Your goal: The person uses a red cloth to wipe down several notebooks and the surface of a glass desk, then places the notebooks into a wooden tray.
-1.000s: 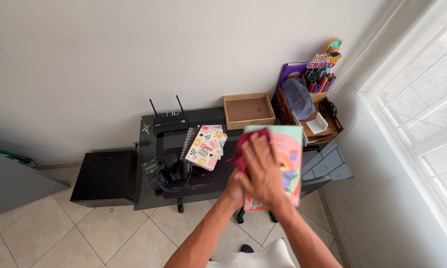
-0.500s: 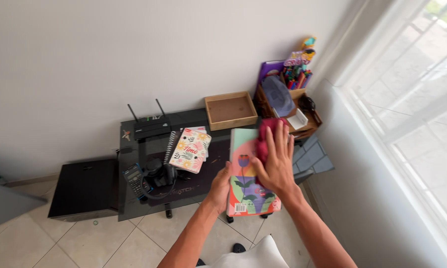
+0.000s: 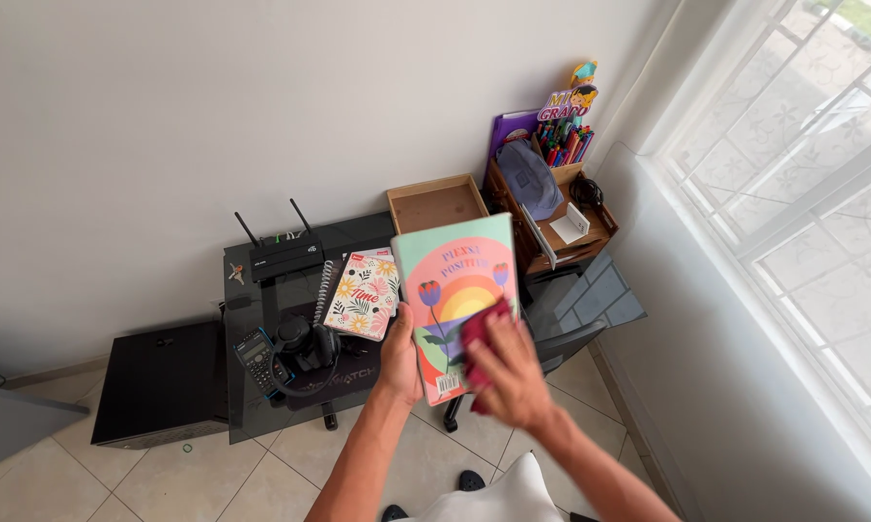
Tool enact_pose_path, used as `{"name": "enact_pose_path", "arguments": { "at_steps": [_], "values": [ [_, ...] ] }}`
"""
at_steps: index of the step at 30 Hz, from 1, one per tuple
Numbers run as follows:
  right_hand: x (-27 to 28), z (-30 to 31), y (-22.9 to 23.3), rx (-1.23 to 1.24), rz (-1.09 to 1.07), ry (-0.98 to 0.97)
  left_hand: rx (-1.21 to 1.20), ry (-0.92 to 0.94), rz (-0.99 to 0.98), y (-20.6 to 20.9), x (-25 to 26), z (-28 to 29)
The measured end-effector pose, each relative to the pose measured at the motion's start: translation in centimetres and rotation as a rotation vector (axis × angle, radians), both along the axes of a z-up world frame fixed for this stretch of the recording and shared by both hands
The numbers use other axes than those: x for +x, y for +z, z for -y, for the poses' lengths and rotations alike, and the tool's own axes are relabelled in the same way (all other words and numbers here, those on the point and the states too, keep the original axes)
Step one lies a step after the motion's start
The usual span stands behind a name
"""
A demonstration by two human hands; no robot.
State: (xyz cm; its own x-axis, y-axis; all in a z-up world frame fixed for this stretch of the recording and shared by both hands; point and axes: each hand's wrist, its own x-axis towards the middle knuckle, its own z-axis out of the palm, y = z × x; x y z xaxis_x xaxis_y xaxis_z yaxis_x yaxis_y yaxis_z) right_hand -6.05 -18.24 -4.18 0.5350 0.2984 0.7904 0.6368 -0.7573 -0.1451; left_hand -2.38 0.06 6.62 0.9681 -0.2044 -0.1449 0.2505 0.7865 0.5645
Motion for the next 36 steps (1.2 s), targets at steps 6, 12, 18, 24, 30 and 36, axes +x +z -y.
{"name": "enact_pose_path", "arguments": {
  "at_steps": [6, 12, 18, 24, 30, 36],
  "values": [
    [4.1, 2.5, 7.3, 0.114, -0.002, -0.163, 0.042, -0.129, -0.013, 0.2, -2.4, 2.0],
    [4.9, -2.3, 9.6, 0.031, 0.117, -0.101, 0.026, -0.149, 0.035, 0.7, -2.5, 3.7],
    [-2.2, -5.6, 6.1, -0.15, -0.147, 0.063, -0.067, -0.004, 0.035, -3.7, 1.6, 0.5],
    [1.6, -0.6, 0.7, 0.152, -0.01, 0.018, 0.007, -0.01, 0.059, 0.2, -1.4, -0.7],
    [5.0, -0.5, 7.7, 0.252, -0.042, -0.047, 0.034, -0.104, 0.082, 1.5, -3.8, 2.3],
    [2.9, -6.5, 6.9, 0.123, 0.014, 0.104, 0.06, -0.042, 0.08, 0.6, -2.4, 2.0]
  ]
}}
